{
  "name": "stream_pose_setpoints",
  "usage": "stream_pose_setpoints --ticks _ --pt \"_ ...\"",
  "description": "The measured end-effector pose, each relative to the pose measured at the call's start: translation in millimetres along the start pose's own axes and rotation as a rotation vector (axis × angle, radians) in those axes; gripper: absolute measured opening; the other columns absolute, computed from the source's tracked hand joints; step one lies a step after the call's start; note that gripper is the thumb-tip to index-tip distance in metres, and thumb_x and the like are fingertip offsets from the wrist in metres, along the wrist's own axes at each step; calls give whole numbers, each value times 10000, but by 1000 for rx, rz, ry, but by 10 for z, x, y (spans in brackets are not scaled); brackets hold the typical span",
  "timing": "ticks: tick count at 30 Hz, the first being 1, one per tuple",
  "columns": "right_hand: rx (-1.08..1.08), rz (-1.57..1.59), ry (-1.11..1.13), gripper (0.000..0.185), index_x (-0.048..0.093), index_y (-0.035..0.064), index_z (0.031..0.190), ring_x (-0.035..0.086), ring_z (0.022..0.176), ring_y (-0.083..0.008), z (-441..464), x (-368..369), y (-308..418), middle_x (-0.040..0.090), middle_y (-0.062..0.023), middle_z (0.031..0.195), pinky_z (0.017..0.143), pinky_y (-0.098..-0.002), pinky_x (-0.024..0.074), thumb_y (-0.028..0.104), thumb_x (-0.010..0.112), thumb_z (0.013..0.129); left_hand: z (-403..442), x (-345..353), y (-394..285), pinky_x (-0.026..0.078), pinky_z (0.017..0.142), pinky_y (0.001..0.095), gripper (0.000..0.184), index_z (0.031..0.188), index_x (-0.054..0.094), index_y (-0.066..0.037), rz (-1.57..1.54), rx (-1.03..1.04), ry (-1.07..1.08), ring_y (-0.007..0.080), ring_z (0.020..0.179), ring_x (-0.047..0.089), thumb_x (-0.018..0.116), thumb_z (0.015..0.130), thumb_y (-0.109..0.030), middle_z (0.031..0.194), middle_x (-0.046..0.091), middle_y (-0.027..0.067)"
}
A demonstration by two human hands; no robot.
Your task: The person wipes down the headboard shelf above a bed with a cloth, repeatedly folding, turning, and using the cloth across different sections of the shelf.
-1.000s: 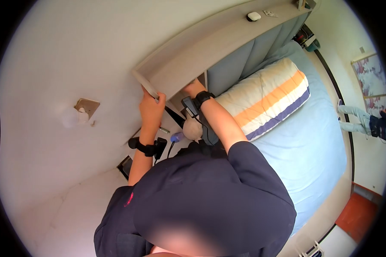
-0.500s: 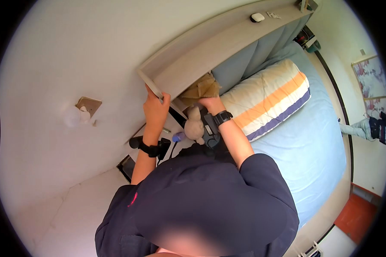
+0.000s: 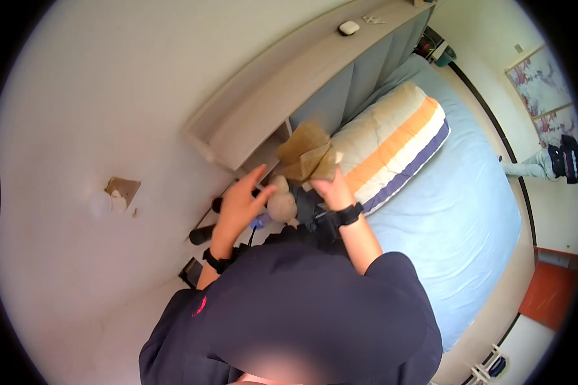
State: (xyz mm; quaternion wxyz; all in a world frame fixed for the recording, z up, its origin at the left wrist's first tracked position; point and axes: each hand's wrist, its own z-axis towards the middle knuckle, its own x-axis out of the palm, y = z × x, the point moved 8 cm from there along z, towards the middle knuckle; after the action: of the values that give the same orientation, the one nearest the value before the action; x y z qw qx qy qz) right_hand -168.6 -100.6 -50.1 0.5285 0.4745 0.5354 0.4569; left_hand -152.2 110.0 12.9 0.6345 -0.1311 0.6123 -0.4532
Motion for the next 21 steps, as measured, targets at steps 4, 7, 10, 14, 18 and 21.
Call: stream_pose_setpoints --ticks 4,7,10,14,18,21 --pt "-175 194 -9 500 422 -8 1351 563 1155 -191 43 295 401 564 -91 1288 1004 -319 436 58 614 893 244 340 -202 509 830 376 593 1217 556 12 -123 39 -20 312 1000 644 707 823 -405 1143 649 183" --pt "248 781 -17 230 539 24 1158 570 1012 -101 282 385 -51 589 -39 1142 919 -262 448 190 521 1000 294 489 2 493 758 299 408 1157 565 18 -486 -279 158 235 873 630 657 800 -157 1020 648 124" --pt "102 402 -132 163 575 35 1035 549 946 -86 290 -55 -48 593 -24 1108 883 -244 438 189 556 987 325 405 24 484 752 299 299 1077 607 16 -406 -183 119 208 834 612 630 815 -126 951 629 106" --pt "-81 251 -192 137 552 53 963 513 874 -69 222 -461 182 578 26 934 786 -233 423 184 590 975 521 287 -38 470 773 284 208 1018 620 39 -511 -100 22 215 828 600 601 844 -74 930 617 111" --pt "-67 75 -185 159 508 49 1003 515 777 -73 196 -616 285 557 2 838 688 -242 424 183 588 974 746 415 -156 452 875 307 265 1103 590 46 -449 -28 28 221 951 588 594 864 -70 1054 600 125" --pt "-95 -172 -196 179 503 40 1009 555 724 -122 161 -703 503 569 -61 812 641 -279 443 187 595 964 852 527 -131 392 1012 337 437 1270 519 11 -448 -26 -20 262 1148 537 631 863 -103 1240 551 136"
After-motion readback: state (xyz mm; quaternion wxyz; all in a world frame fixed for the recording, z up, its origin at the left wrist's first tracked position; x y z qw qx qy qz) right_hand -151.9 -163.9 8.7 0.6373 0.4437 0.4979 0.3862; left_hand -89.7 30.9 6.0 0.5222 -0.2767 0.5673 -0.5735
